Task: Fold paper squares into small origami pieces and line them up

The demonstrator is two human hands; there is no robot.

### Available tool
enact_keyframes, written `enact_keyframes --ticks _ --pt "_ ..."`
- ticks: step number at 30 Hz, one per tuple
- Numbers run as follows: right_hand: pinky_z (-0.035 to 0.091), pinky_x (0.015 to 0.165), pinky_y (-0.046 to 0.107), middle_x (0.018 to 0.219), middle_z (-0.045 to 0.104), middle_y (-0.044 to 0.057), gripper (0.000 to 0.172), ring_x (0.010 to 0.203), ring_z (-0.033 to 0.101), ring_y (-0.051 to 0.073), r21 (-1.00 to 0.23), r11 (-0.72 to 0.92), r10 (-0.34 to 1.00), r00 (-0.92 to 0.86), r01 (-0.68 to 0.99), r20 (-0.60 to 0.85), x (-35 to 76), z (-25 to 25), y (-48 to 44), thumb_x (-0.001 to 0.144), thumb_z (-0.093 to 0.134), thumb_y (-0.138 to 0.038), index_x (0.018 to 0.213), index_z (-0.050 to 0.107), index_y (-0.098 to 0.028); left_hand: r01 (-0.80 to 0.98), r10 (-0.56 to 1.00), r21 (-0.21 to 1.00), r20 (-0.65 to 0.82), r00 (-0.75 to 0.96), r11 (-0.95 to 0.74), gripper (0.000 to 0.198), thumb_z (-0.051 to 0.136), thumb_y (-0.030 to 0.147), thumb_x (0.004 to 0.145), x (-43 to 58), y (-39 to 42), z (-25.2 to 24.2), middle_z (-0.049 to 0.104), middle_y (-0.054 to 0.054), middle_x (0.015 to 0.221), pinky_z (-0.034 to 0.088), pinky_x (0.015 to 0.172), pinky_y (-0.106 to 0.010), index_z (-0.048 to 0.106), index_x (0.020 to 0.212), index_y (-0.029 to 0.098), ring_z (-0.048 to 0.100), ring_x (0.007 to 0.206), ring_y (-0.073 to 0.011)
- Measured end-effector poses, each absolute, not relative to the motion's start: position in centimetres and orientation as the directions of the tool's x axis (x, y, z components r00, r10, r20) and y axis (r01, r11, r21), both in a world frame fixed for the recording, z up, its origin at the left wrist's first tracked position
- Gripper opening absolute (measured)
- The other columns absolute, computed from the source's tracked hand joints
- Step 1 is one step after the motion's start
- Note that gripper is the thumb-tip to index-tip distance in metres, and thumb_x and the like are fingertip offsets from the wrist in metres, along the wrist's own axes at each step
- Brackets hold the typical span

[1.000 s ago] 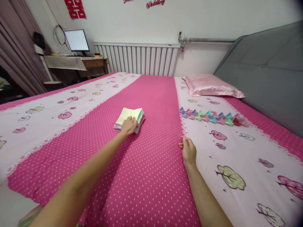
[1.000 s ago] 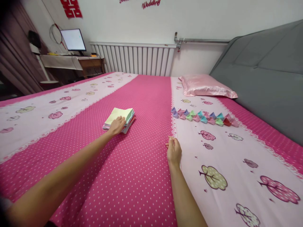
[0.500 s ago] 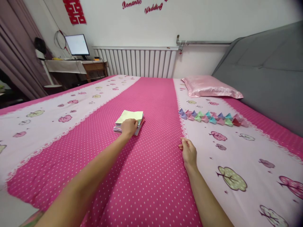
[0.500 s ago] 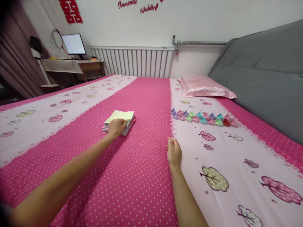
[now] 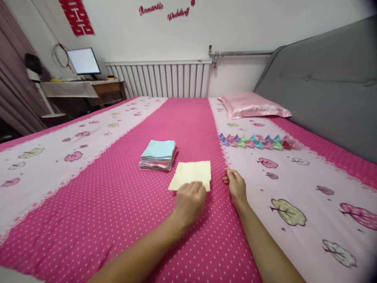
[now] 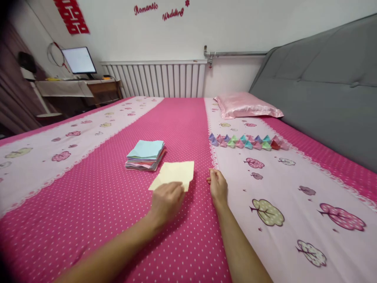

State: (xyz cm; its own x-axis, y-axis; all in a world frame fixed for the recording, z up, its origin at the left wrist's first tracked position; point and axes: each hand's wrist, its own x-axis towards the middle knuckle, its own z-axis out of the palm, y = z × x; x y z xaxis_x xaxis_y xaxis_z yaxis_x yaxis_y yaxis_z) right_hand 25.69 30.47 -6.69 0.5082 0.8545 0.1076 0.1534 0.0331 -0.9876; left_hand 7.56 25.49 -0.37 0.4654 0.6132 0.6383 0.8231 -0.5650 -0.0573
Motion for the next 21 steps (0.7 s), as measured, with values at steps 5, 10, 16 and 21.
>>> enact_keyframes --ticks 5,10,16,21 --pt "0.046 0.065 0.029 0.071 0.062 0.002 0.043 0.064 0.057 0.015 -0.989 0.043 0.869 0.483 0.139 0.105 25.6 -6.4 30.5 0.077 0.046 -0.054 0.095 0.062 -0.017 0.755 0.713 0.108 0.438 0.548 -0.646 0.022 0.053 0.033 0.081 9.1 23.0 -3.3 0.062 -0.005 0.067 0.041 0.055 -0.029 0.058 0.068 0.017 0.057 0.060 -0.0170" --pt "0.046 0.077 0.034 0.098 0.063 0.007 0.043 0.081 0.059 0.018 -0.957 0.135 0.845 0.475 0.257 0.247 25.2 -4.8 29.8 0.082 0.041 -0.049 0.105 0.059 -0.017 0.629 0.668 0.275 0.498 0.554 -0.727 0.042 0.042 0.052 0.081 7.9 25.3 -0.1 0.066 -0.012 0.097 0.047 0.081 -0.038 0.063 0.093 0.017 0.061 0.089 -0.0229" --pt "0.026 0.105 0.043 0.139 0.038 0.008 0.049 0.128 0.032 0.022 -0.720 0.351 0.832 0.153 0.599 0.533 21.4 -1.4 27.1 0.090 0.031 -0.041 0.134 0.036 -0.019 0.756 0.748 0.138 0.334 0.573 -0.640 0.044 0.030 0.027 0.090 5.5 31.0 0.6 0.037 -0.016 0.139 0.026 0.107 -0.040 0.043 0.127 0.008 0.030 0.131 -0.0237" --pt "0.013 0.110 0.046 0.150 0.014 0.002 0.060 0.137 0.009 0.022 -0.527 0.434 0.891 -0.259 0.731 0.374 17.7 -2.0 25.3 0.091 0.025 -0.045 0.143 0.006 -0.023 0.664 0.667 0.091 0.203 0.717 -0.742 0.052 0.033 0.034 0.088 4.8 31.1 -4.0 0.028 -0.012 0.145 0.014 0.110 -0.044 0.031 0.136 0.014 0.017 0.136 -0.0236"
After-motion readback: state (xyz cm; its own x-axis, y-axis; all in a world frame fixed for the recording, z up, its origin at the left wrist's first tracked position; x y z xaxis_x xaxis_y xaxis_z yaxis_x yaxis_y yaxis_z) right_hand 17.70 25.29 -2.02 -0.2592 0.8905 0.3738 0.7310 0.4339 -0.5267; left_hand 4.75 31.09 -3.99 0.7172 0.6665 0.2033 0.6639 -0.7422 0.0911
